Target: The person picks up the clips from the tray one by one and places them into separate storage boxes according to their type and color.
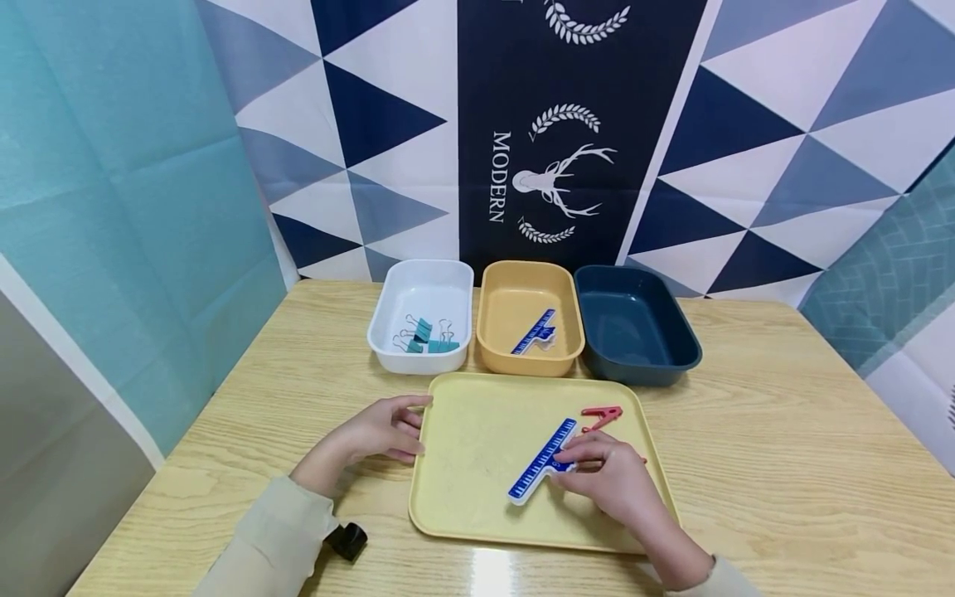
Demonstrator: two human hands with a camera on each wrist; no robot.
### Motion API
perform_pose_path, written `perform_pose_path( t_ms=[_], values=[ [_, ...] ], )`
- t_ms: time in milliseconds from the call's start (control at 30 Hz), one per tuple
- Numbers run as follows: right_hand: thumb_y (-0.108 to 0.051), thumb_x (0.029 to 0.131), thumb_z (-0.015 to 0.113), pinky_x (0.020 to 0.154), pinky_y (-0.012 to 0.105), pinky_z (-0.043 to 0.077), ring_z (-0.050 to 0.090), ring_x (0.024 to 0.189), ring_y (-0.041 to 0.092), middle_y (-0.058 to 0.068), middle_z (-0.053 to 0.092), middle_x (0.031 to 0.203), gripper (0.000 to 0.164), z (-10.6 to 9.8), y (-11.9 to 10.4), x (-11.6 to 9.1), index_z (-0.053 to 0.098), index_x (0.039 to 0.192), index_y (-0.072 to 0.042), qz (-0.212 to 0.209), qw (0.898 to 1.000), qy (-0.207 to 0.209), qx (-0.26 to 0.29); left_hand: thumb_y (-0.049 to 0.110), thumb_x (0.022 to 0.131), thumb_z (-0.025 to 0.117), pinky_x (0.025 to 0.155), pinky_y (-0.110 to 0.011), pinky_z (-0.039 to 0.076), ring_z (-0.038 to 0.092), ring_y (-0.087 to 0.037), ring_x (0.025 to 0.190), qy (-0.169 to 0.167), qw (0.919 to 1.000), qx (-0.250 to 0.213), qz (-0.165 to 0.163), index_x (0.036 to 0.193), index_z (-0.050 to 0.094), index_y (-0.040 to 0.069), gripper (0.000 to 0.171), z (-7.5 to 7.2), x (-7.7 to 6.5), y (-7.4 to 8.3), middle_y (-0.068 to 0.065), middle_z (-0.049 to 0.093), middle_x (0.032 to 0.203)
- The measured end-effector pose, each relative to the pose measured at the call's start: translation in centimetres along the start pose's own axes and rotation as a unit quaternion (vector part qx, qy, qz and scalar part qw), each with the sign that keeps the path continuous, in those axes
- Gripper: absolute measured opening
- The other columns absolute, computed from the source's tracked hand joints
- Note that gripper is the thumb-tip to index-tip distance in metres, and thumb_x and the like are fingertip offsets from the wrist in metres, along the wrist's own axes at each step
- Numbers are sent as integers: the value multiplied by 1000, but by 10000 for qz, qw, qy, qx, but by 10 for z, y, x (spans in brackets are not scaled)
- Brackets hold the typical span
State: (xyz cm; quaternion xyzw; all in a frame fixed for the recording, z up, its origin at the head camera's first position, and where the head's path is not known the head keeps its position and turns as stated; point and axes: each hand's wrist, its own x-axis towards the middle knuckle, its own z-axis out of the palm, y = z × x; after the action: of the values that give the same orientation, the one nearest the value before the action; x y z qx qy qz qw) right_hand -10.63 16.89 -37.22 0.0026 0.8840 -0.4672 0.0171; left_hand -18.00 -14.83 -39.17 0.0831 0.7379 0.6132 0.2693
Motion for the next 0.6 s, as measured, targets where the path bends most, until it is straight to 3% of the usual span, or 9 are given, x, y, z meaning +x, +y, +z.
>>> perform_pose_path(
  t_ms=[233, 400, 600],
  values=[
    [-20, 66, 85, 76, 26, 52, 55, 102, 21, 2, 64, 102, 21, -3, -4, 2, 76, 83, -12, 102, 9999, 33, -107, -12, 76, 67, 70, -38, 58, 55, -21, 82, 9, 10000, 9, -16, 141, 35, 0, 73, 0, 0, 1, -18, 46, 105],
    [-23, 66, 85, 79, 30, 47, 54, 100, 19, -1, 64, 101, 20, -6, -7, 3, 76, 82, -15, 33, 9997, 35, -225, -12, 76, 67, 70, -38, 58, 55, -21, 82, -8, 10000, -4, -24, 141, 35, 0, 74, 0, 0, 1, -18, 45, 105],
    [-22, 68, 84, 80, 29, 49, 55, 101, 19, 1, 63, 104, 20, -9, -11, 4, 76, 84, -13, 103, 9999, 16, 34, -12, 76, 67, 71, -39, 58, 55, -21, 81, -37, 10000, -45, -18, 141, 35, -1, 74, 0, 0, 0, -18, 46, 105]
  ],
)
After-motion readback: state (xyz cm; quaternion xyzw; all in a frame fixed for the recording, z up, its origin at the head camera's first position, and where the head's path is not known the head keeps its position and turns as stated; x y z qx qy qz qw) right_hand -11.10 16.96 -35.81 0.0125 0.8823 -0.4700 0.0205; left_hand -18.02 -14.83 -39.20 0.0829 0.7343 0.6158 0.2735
